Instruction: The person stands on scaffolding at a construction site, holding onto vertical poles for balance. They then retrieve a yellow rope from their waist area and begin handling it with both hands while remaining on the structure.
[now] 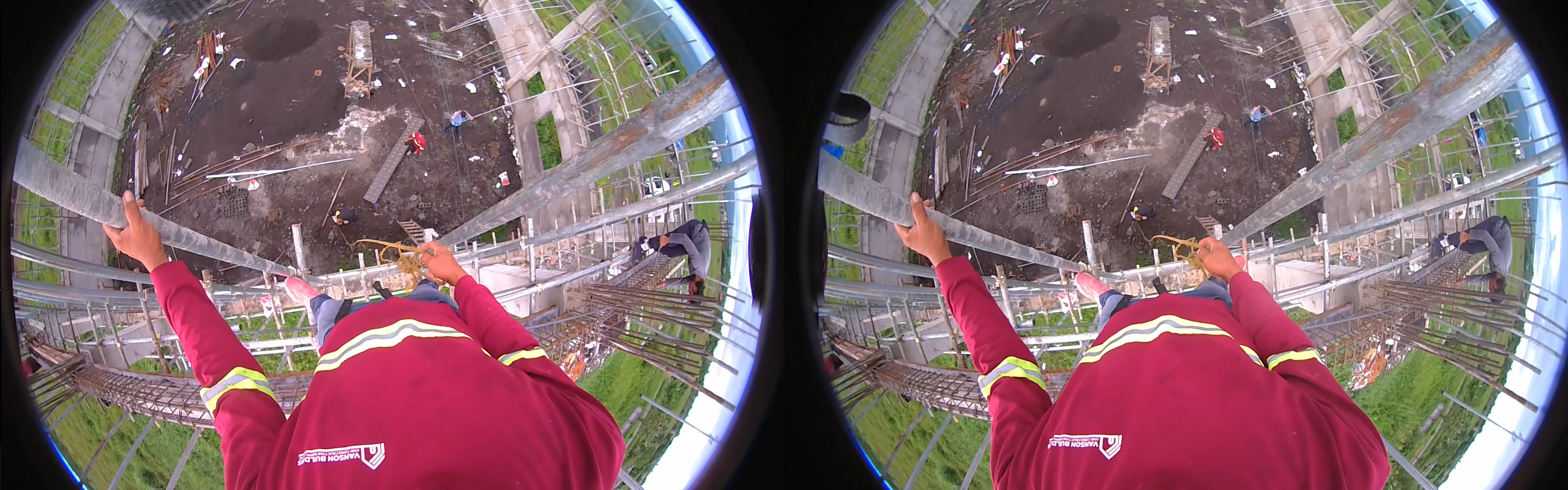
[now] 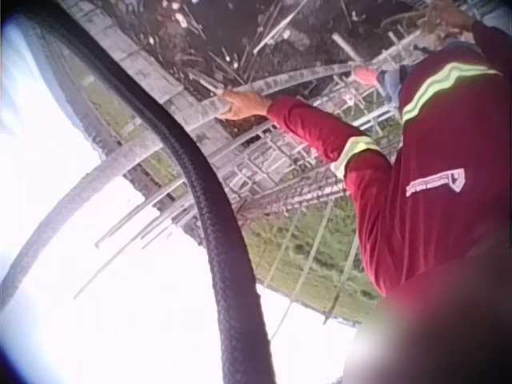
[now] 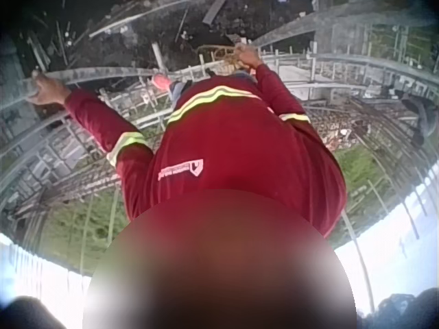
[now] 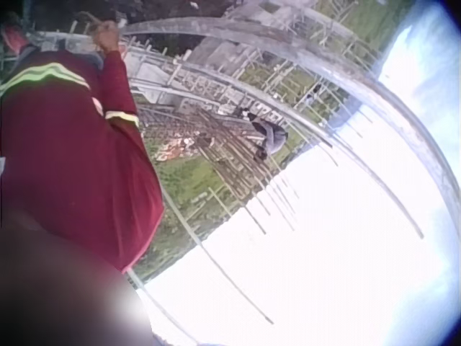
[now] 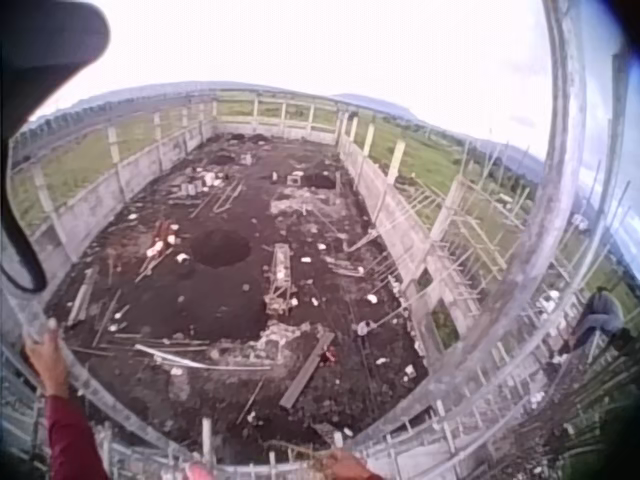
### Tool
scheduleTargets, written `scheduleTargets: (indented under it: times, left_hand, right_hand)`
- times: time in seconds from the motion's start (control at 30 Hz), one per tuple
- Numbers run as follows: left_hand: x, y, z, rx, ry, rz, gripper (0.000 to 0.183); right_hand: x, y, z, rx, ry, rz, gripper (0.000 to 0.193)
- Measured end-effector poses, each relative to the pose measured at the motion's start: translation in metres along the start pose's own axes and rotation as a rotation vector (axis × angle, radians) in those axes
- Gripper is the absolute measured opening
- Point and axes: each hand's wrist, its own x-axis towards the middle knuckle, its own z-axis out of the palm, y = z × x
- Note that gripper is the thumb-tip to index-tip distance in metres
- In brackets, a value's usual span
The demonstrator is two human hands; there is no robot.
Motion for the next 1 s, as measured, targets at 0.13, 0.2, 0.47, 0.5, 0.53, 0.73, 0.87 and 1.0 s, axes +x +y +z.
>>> scheduleTargets:
  times: [0.13,0.2,0.47,0.5,0.53,0.73,0.87,1.0]
  left_hand:
    - [0.001,-0.002,0.0,0.004,-0.006,-0.057,0.044]
    - [0.002,-0.002,-0.001,-0.002,-0.01,0.008,0.043]
    - [0.0,-0.002,0.0,0.008,-0.002,0.002,0.042]
    - [0.0,-0.001,0.0,0.004,-0.001,-0.001,0.042]
    - [0.0,0.0,0.001,0.006,-0.003,-0.051,0.042]
    - [-0.003,0.005,0.002,-0.012,0.009,-0.057,0.043]
    - [-0.003,0.006,0.002,-0.036,-0.003,-0.02,0.044]
    - [-0.002,0.006,0.002,-0.035,-0.003,-0.021,0.045]
  right_hand:
    - [0.004,0.007,0.001,-0.022,0.02,-0.074,0.032]
    - [0.008,0.011,0.001,-0.017,0.016,-0.068,0.032]
    - [0.011,0.022,0.001,0.029,0.006,0.094,0.037]
    - [0.011,0.022,0.002,0.037,0.001,0.067,0.037]
    - [0.011,0.023,0.001,0.037,-0.004,0.078,0.037]
    - [0.011,0.023,0.001,-0.012,-0.006,0.034,0.036]
    - [0.006,0.016,-0.002,-0.012,-0.009,0.078,0.036]
    - [0.002,0.008,-0.005,-0.002,-0.021,0.078,0.036]
